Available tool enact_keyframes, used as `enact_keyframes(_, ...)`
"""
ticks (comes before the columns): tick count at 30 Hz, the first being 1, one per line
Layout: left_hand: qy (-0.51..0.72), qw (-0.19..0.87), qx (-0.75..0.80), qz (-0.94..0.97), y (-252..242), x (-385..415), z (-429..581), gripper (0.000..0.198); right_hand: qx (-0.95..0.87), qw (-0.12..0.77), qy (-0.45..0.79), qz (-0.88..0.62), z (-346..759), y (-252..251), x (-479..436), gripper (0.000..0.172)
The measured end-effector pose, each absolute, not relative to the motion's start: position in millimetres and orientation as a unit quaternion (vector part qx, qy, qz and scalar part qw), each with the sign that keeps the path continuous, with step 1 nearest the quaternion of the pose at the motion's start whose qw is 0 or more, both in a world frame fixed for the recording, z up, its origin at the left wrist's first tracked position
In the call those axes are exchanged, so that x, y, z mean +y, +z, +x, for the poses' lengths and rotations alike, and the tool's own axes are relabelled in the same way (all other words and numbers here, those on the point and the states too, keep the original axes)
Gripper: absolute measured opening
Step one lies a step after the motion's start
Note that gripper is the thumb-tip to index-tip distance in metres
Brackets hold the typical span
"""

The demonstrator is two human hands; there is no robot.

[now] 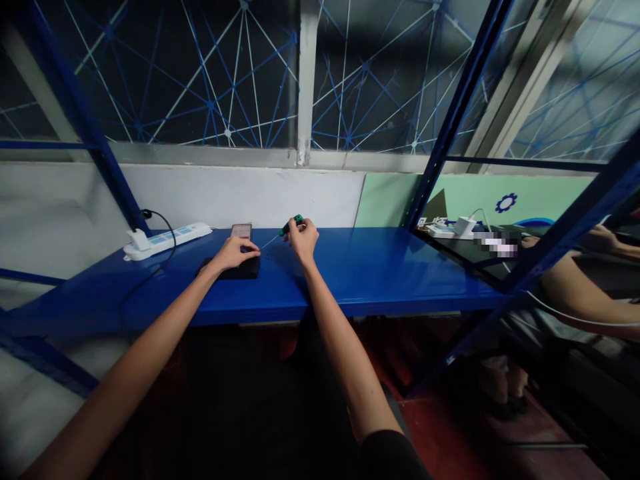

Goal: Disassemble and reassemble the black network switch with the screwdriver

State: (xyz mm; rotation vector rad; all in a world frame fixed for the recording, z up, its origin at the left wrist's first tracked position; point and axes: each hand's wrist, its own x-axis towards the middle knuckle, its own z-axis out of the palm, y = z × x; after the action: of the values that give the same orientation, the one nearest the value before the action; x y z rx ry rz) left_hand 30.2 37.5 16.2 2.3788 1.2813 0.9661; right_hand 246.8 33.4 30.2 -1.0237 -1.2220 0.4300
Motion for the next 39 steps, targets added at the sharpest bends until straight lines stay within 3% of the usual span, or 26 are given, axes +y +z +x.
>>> enact_keyframes(34,0.334,0.114,0.435,0.828,13.8,39.5,29.8,0.017,-0.558,0.665,0.199,-0.454,243.8,33.2,29.1,0.021)
enact_keyframes(39,0.297,0.197,0.452,0.818,25.3,28.3,28.0,0.041,-0.539,0.676,0.198,-0.461,246.3,33.8,30.7,0.019)
